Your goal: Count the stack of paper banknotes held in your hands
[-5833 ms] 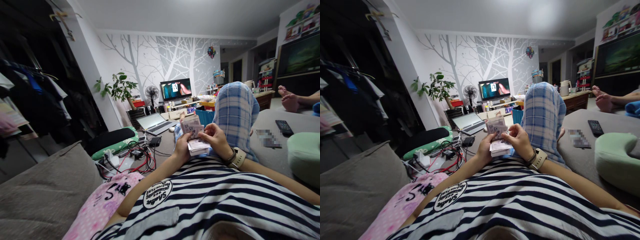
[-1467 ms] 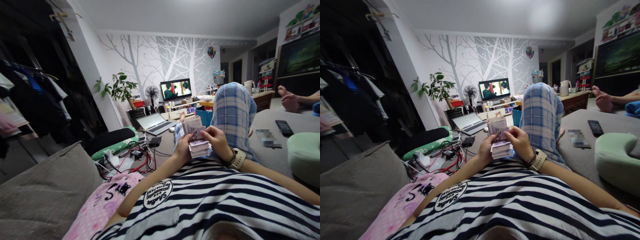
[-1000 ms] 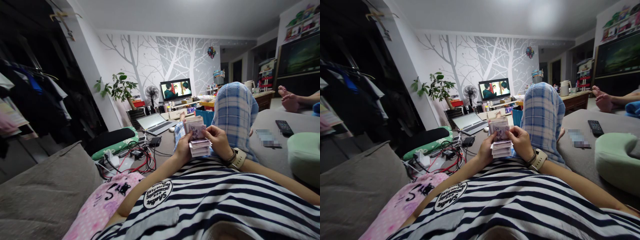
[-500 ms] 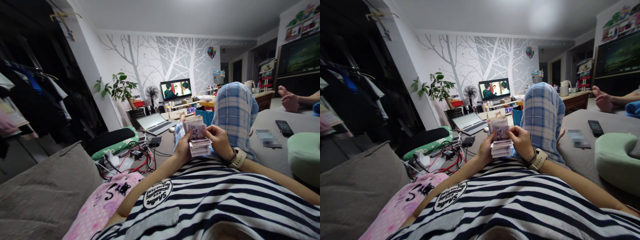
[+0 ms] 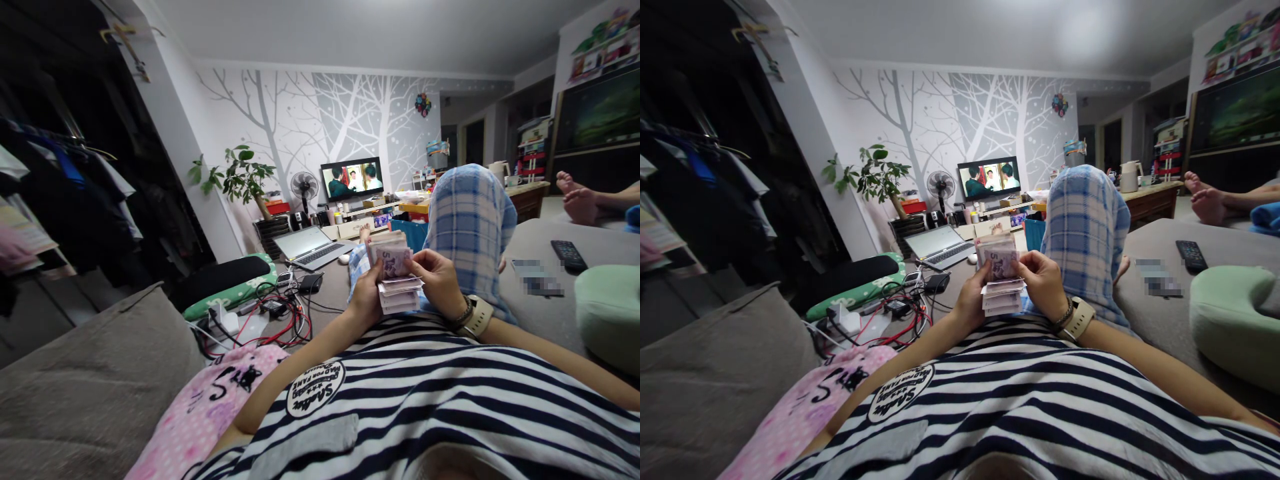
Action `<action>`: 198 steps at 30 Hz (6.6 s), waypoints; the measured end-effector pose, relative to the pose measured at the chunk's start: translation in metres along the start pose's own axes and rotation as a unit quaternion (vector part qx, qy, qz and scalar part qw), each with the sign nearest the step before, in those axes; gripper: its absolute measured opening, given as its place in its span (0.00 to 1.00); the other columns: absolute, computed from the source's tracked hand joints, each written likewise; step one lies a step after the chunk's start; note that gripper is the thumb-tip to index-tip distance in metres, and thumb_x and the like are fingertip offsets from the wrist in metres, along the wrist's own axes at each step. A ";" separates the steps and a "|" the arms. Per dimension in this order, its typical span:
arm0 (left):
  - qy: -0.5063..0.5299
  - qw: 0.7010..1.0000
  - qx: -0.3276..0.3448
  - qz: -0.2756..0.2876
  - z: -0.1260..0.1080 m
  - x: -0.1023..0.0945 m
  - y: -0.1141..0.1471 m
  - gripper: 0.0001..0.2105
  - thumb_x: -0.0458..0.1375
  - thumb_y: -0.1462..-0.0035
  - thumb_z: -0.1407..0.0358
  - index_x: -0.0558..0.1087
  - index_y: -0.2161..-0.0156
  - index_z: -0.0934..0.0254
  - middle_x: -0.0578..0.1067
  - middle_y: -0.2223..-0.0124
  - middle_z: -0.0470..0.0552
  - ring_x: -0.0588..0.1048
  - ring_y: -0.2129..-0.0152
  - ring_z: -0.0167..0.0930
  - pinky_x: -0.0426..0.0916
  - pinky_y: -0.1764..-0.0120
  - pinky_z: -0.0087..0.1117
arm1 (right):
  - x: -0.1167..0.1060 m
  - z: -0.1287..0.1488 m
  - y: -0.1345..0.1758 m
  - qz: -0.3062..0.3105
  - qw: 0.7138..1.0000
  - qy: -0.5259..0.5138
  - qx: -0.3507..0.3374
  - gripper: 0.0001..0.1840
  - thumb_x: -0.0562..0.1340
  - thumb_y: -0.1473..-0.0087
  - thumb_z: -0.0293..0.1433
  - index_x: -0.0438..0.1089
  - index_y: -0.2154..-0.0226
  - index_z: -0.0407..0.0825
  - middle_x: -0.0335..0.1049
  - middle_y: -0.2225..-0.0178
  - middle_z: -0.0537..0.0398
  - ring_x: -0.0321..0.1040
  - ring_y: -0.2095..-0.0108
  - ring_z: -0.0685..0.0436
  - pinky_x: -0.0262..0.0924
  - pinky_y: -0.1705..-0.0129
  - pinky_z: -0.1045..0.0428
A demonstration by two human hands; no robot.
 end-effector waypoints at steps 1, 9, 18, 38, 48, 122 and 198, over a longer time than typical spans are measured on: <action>0.004 1.000 0.000 0.001 0.000 0.000 0.000 0.16 0.59 0.26 0.64 0.83 0.43 0.70 0.90 0.52 0.63 0.88 0.48 0.48 0.81 0.40 0.49 | 0.000 0.000 0.000 0.002 1.000 0.001 -0.001 0.32 0.81 0.57 0.61 0.76 0.75 0.52 0.75 0.77 0.56 0.66 0.74 0.45 0.62 0.69 0.49; 0.005 1.000 0.006 0.012 0.003 -0.004 -0.004 0.16 0.60 0.27 0.63 0.84 0.46 0.73 0.89 0.52 0.65 0.88 0.47 0.51 0.81 0.40 0.51 | 0.000 -0.008 -0.001 0.009 1.000 0.006 -0.013 0.29 0.80 0.52 0.59 0.76 0.72 0.52 0.75 0.75 0.55 0.68 0.73 0.44 0.63 0.69 0.48; 0.031 0.999 -0.020 -0.006 0.002 -0.004 -0.007 0.20 0.52 0.23 0.62 0.83 0.44 0.72 0.89 0.53 0.64 0.88 0.48 0.48 0.81 0.41 0.48 | -0.001 -0.009 0.002 -0.016 0.999 0.017 -0.035 0.29 0.79 0.50 0.59 0.75 0.71 0.53 0.72 0.76 0.58 0.62 0.75 0.46 0.58 0.71 0.49; 0.018 0.999 -0.024 0.014 0.004 -0.007 -0.010 0.08 0.66 0.36 0.63 0.83 0.58 0.67 0.88 0.59 0.59 0.87 0.52 0.47 0.81 0.45 0.44 | 0.003 -0.012 0.003 0.049 0.998 0.004 -0.024 0.25 0.76 0.46 0.57 0.75 0.68 0.54 0.70 0.75 0.59 0.62 0.74 0.45 0.62 0.70 0.49; 0.033 0.999 -0.029 0.003 0.000 -0.002 -0.005 0.13 0.63 0.32 0.62 0.84 0.48 0.66 0.88 0.57 0.58 0.88 0.55 0.46 0.83 0.47 0.45 | 0.005 0.001 0.010 0.077 0.995 0.014 -0.055 0.24 0.73 0.41 0.57 0.80 0.68 0.53 0.75 0.71 0.57 0.68 0.70 0.44 0.66 0.65 0.48; -0.010 0.999 0.013 -0.034 0.003 -0.013 -0.009 0.05 0.66 0.39 0.71 0.83 0.60 0.70 0.88 0.63 0.61 0.89 0.60 0.46 0.83 0.47 0.45 | 0.001 -0.007 -0.001 0.021 1.000 0.004 0.015 0.36 0.76 0.54 0.67 0.70 0.73 0.54 0.68 0.76 0.59 0.61 0.73 0.46 0.57 0.69 0.48; 0.016 1.000 -0.008 -0.008 0.005 -0.008 -0.012 0.15 0.65 0.33 0.64 0.83 0.45 0.68 0.89 0.52 0.63 0.88 0.49 0.50 0.83 0.42 0.52 | 0.002 -0.005 0.002 0.029 0.999 0.022 -0.014 0.32 0.75 0.47 0.61 0.66 0.76 0.54 0.60 0.78 0.61 0.54 0.74 0.47 0.52 0.71 0.49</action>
Point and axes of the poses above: each hand's wrist, its own y-axis away from the middle knuckle, its own x-axis out of the palm, z = x × y, the point moved 3 cm from there along -y, towards the middle knuckle
